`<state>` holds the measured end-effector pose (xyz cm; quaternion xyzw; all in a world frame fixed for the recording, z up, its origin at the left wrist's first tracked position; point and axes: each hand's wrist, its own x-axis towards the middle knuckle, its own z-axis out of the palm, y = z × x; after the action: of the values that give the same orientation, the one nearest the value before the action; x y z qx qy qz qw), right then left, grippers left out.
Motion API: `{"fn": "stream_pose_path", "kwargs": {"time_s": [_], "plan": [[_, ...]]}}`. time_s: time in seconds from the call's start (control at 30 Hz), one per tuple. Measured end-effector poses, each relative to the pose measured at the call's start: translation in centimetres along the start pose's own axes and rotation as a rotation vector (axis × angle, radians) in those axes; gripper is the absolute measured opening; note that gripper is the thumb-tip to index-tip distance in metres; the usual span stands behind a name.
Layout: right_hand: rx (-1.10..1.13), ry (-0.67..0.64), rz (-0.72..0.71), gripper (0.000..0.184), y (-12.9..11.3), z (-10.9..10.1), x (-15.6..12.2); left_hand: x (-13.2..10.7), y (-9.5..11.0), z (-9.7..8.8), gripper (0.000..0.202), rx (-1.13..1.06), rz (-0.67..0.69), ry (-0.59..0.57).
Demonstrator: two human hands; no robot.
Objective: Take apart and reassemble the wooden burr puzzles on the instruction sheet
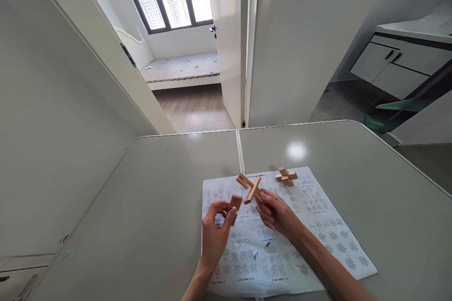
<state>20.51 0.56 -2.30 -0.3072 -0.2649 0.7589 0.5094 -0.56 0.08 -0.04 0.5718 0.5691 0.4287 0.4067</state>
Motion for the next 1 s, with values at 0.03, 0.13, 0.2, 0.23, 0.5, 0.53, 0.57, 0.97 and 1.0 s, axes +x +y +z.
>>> {"fn": "stream_pose_path", "kwargs": {"time_s": [0.03, 0.13, 0.2, 0.23, 0.5, 0.53, 0.57, 0.97, 1.0], "plan": [[0.004, 0.003, -0.001, 0.034, 0.0, 0.1, 0.0, 0.0, -0.2, 0.0, 0.03, 0.015, 0.006, 0.027], [0.01, -0.002, -0.005, 0.035, -0.1, 0.2, -0.1, 0.2, -0.8, 0.0, 0.029, 0.075, 0.046, 0.087], [0.002, -0.018, 0.004, 0.034, -0.2, 0.3, -0.2, 0.4, -1.2, -0.1, 0.028, 0.119, 0.061, 0.09], [-0.003, -0.027, 0.008, 0.032, -0.2, 0.3, -0.2, 0.5, -1.4, -0.1, 0.027, 0.14, 0.067, 0.086], [-0.014, -0.068, 0.012, 0.03, 0.1, 0.0, -0.2, 0.9, -1.4, -0.4, 0.021, 0.453, 0.254, 0.046], [-0.018, -0.071, 0.012, 0.03, 0.1, 0.0, -0.2, 0.9, -1.3, -0.4, 0.021, 0.471, 0.262, 0.039], [-0.023, -0.077, 0.012, 0.03, 0.1, 0.0, -0.3, 0.9, -1.2, -0.3, 0.02, 0.481, 0.264, 0.037], [-0.267, -0.185, -0.002, 0.038, 0.5, -0.3, -0.5, -0.4, 0.0, -0.3, 0.051, -0.215, 0.059, -0.093], [-0.305, -0.203, -0.006, 0.039, 0.5, -0.3, -0.5, -0.4, 0.2, -0.3, 0.053, -0.279, 0.009, -0.159]]}}
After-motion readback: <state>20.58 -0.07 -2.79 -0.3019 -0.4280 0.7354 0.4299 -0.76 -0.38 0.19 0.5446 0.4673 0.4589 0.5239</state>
